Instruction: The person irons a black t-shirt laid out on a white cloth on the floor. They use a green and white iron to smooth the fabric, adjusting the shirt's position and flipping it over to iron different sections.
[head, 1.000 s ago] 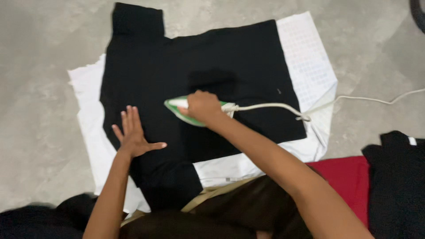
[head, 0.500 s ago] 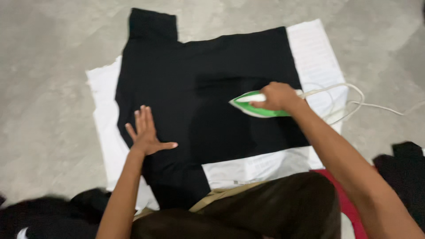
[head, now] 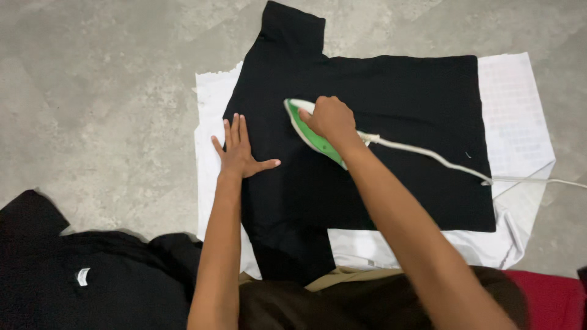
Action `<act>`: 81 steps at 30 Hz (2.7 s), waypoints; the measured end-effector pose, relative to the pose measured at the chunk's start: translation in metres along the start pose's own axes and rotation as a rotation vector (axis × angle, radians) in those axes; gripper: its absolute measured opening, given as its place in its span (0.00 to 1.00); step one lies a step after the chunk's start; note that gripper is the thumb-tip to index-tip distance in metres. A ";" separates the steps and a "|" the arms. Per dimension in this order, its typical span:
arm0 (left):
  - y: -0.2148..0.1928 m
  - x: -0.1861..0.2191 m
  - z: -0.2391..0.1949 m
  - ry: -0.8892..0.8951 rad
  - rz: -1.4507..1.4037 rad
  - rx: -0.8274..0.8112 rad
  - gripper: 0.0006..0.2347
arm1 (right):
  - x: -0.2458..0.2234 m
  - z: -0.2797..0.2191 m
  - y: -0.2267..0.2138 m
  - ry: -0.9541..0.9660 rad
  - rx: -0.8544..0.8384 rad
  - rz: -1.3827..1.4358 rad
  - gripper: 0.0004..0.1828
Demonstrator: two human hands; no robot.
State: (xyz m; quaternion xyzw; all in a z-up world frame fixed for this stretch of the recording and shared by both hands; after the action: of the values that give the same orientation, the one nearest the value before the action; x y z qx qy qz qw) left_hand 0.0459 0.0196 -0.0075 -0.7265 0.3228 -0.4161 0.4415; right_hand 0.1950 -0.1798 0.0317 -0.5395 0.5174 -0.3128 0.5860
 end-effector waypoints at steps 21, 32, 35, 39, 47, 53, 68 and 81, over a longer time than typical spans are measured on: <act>0.001 0.005 0.006 -0.041 0.138 -0.056 0.70 | 0.058 0.033 -0.011 0.031 0.191 0.123 0.33; -0.005 0.011 0.004 -0.114 0.136 -0.093 0.72 | 0.350 0.019 -0.094 0.314 0.062 -0.168 0.43; -0.003 0.011 0.003 -0.105 0.129 -0.091 0.71 | 0.303 0.012 -0.101 0.221 -0.039 -0.169 0.41; -0.008 0.016 0.000 -0.075 0.081 -0.094 0.70 | 0.174 -0.004 -0.112 -0.049 -0.149 -0.179 0.29; -0.006 0.011 0.005 -0.088 0.135 -0.089 0.71 | 0.118 0.038 -0.042 -0.377 0.045 -0.213 0.38; -0.003 0.013 0.008 -0.095 0.195 -0.150 0.70 | 0.256 0.052 -0.112 -0.055 -0.159 -0.392 0.49; -0.005 0.011 0.004 -0.078 0.175 -0.154 0.70 | 0.092 0.061 -0.053 -0.356 -0.133 -0.331 0.42; -0.009 0.012 0.003 -0.056 0.137 -0.125 0.69 | 0.106 0.062 -0.082 -0.230 -0.060 -0.219 0.41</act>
State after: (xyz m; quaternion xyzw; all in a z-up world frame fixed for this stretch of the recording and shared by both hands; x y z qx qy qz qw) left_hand 0.0544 0.0140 0.0036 -0.7403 0.3845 -0.3435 0.4313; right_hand 0.2977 -0.2769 0.0746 -0.6423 0.3942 -0.2952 0.5873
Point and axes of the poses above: each hand's wrist, its own z-axis towards the middle knuckle, its own y-axis out of the palm, x = y × z, the point moved 4 cm from there along z, towards the middle knuckle, and after that the axes turned 13 degrees about x, right-handed, at the moved point
